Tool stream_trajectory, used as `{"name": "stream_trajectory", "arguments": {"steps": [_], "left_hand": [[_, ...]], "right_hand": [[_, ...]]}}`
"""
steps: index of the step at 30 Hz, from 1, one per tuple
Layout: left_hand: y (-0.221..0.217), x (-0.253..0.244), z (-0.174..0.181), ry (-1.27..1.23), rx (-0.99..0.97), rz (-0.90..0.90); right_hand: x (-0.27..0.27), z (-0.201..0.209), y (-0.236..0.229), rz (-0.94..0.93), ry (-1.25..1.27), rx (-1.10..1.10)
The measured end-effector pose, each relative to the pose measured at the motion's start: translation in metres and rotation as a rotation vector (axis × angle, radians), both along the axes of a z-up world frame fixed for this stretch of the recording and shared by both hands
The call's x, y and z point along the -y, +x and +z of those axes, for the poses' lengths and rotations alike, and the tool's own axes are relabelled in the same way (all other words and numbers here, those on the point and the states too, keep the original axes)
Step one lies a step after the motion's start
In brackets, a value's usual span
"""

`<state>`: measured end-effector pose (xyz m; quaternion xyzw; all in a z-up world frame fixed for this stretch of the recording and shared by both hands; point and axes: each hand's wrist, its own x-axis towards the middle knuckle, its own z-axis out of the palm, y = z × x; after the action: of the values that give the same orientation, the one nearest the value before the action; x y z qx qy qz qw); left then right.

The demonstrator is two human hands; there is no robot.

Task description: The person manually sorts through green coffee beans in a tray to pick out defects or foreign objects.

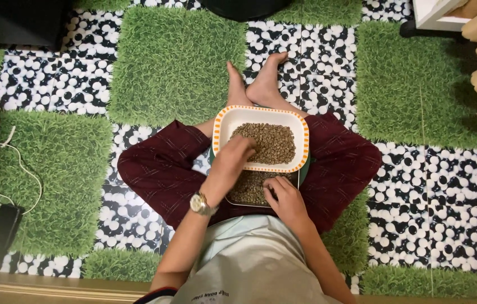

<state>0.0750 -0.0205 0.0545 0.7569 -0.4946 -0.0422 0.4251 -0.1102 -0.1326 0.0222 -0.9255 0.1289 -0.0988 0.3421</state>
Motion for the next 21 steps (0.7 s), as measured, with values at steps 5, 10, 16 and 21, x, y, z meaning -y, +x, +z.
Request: {"name": "stream_trajectory", "arguments": {"steps": [5, 10, 16, 21], "left_hand": [[0.012, -0.001, 0.032, -0.101, -0.158, 0.052], [0.016, -0.003, 0.031, -0.171, -0.177, 0.084], [0.013, 0.001, 0.021, -0.152, -0.229, 0.068], [0.006, 0.0, 0.037, 0.015, -0.152, 0.029]], "right_hand": [[0.0, -0.005, -0.004, 0.012, 0.027, 0.024], [-0.001, -0.009, -0.004, 0.017, 0.014, 0.047], [0.001, -0.005, -0.004, -0.004, 0.069, 0.114], [0.026, -0.053, -0.005, -0.056, 0.16, 0.2]]}}
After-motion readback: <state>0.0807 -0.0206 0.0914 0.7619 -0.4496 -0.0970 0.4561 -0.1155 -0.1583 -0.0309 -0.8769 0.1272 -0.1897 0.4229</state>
